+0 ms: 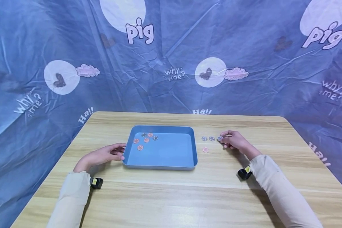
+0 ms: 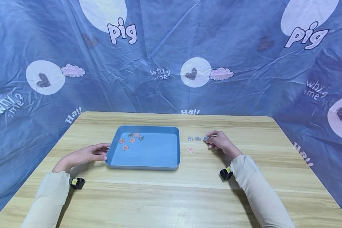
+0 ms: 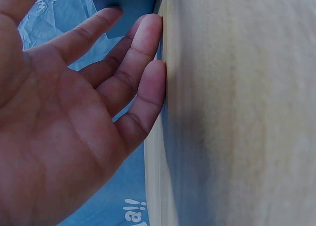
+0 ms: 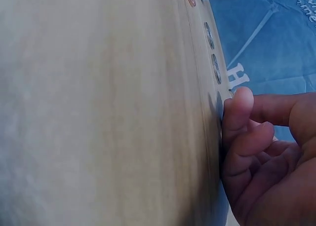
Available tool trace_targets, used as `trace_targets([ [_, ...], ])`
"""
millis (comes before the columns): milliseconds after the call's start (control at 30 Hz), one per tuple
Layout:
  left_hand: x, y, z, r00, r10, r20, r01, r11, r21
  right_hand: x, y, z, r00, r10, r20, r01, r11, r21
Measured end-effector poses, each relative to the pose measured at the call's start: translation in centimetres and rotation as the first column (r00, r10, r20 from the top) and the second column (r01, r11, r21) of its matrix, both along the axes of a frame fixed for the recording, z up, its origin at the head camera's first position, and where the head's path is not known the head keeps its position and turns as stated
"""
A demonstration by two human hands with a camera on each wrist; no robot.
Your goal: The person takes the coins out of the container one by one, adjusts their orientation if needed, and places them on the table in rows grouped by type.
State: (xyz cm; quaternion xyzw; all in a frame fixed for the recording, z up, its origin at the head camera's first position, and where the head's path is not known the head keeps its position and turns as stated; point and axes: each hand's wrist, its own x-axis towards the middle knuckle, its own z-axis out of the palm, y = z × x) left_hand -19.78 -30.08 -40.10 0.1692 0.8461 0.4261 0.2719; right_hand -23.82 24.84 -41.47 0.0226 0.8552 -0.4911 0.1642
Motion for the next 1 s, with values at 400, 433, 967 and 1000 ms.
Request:
trace_targets([
  [400,0.0,0.0,0.1,1.000,-0.002,0.007,0.002,1.000,0.007,-0.8,-0.5,0.3,0.996,0.088,-0.028,-0.084,0.990,0.114],
  [433,0.0,0.0,0.1,1.000,-0.005,0.007,0.005,1.000,0.010,-0.8,-0.5,0.3,0.995,0.092,-0.029,-0.088,0.989,0.116],
  [967,-0.1,-0.1,-0.1,1.000,0.001,0.010,-0.001,1.000,0.016,-1.1,-0.8,0.2,0.997,0.074,-0.025,-0.068,0.981,0.182],
  [1000,-0.1,-0.1,-0.1,1.000,0.004,0.010,-0.004,1.000,0.015,-1.1,-0.9,0.2,0.997,0.075,-0.027,-0.069,0.981,0.180],
])
